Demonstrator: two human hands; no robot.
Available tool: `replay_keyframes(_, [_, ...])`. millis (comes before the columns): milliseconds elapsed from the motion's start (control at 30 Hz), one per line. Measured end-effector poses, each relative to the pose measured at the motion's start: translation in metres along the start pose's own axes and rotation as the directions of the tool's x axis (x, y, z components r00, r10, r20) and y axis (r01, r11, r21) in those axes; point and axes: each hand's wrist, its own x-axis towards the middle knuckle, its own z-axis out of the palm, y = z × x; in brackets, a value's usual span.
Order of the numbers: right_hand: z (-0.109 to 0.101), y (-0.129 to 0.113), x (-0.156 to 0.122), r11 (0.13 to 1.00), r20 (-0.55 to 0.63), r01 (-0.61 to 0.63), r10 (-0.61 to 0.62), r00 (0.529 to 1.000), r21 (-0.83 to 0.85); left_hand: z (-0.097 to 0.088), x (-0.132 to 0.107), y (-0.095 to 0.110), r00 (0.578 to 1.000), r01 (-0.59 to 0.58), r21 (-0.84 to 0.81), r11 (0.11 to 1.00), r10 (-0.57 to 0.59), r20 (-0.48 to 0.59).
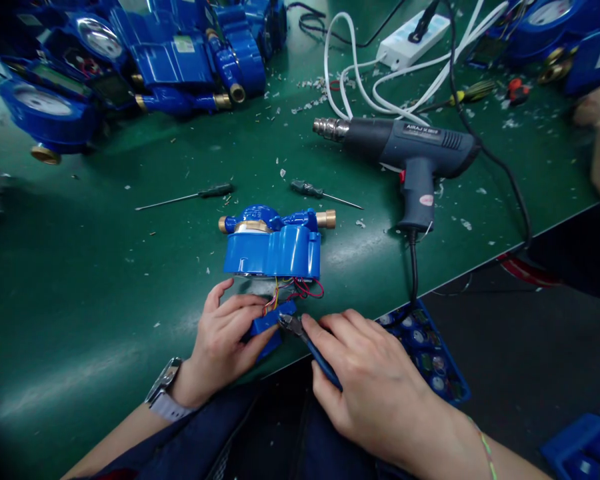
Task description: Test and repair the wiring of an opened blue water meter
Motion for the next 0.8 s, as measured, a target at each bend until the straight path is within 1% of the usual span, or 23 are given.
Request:
replay_keyframes(133, [-0.002, -0.003, 0.002, 0.999, 0.005, 0.017, -0.017, 1.0, -0.047, 0.0, 0.001, 0.002, 1.0, -0.002, 0.002, 1.0, 0.002, 0.004])
replay_keyframes(267, [0.0, -0.005, 0.002, 0.998, 0.015, -0.001, 0.002, 1.0, -0.061, 0.0, 0.001, 0.002, 1.0, -0.012, 0.015, 1.0, 0.011, 0.014])
replay_keyframes(333, [0.001, -0.005, 0.001, 0.999, 0.011, -0.021, 0.021, 1.0, -0.042, 0.0, 0.0, 0.002, 1.0, -0.015, 0.016, 1.0, 0.015, 0.017])
replay_keyframes(367, [0.002, -0.004, 0.001, 0.999, 0.015, -0.038, 0.038, 0.999, -0.006, -0.001, 0.0, 0.002, 1.0, -0.014, 0.014, 1.0, 0.014, 0.014])
replay_keyframes(433, [0.004, 0.0, 0.003, 0.985, 0.056, -0.099, 0.092, 0.994, 0.141, -0.001, 0.0, 0.002, 1.0, 0.001, 0.005, 1.0, -0.001, 0.014])
replay_keyframes(533, [0.006, 0.007, 0.007, 0.89, 0.143, -0.231, 0.19, 0.971, 0.393, 0.0, 0.0, 0.002, 1.0, 0.027, -0.007, 1.0, -0.027, 0.012])
replay_keyframes(600, [0.007, 0.011, 0.007, 0.853, 0.153, -0.263, 0.216, 0.964, 0.451, 0.002, 0.0, 0.002, 0.999, 0.041, -0.014, 0.999, -0.041, 0.007])
replay_keyframes(667, [0.008, 0.012, 0.005, 0.875, 0.121, -0.23, 0.197, 0.973, 0.425, 0.002, 0.001, 0.001, 0.999, 0.049, -0.022, 0.999, -0.05, -0.002])
replay_keyframes(800, [0.01, 0.013, -0.002, 0.95, 0.093, -0.14, 0.118, 0.989, 0.278, 0.002, 0.002, 0.0, 0.998, 0.06, -0.026, 0.998, -0.061, -0.013])
